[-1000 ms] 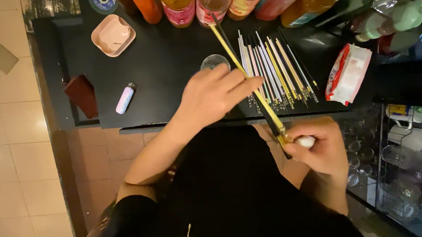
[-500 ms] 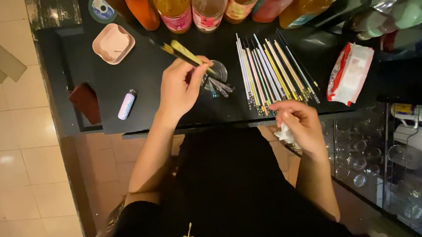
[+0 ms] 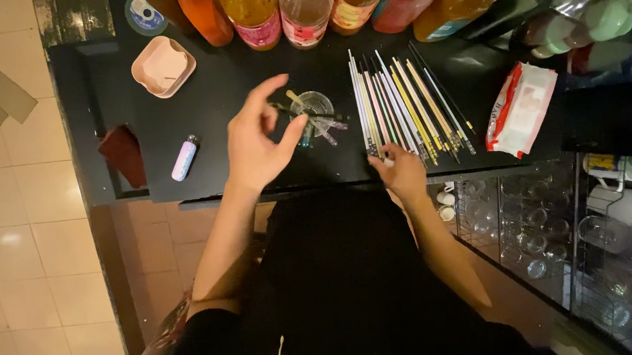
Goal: Wiping reusable straws with a wet wipe and organizing them into a glass container.
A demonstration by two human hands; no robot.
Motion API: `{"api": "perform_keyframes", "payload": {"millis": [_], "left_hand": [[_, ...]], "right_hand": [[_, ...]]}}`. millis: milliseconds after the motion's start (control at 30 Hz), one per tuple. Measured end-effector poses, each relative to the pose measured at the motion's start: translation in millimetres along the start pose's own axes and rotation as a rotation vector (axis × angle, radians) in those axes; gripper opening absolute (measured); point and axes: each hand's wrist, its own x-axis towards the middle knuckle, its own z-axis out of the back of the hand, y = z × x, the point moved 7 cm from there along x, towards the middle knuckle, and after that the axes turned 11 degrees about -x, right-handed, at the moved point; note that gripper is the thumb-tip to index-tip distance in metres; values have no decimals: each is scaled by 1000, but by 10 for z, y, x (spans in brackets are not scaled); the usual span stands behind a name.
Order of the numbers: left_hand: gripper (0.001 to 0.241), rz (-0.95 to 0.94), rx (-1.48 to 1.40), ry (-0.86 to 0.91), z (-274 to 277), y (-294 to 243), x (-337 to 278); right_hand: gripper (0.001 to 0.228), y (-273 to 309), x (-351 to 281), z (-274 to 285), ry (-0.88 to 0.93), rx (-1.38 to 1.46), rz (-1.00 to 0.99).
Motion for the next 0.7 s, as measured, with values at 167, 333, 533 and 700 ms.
{"api": "perform_keyframes", "payload": {"millis": [167, 333, 533, 700], "left_hand": [[48, -147, -111, -227, 120, 30, -542], [37, -257, -204, -80, -223, 55, -866], [33, -254, -304, 188, -541, -120, -884], [33, -208, -310, 223, -563, -35, -830]], "right_hand": [[40, 216, -29, 36, -268, -153, 176], [32, 176, 57, -130, -252, -212, 178], [33, 228, 57, -169, -190, -267, 152], [28, 245, -19, -114, -139, -397, 134]]}}
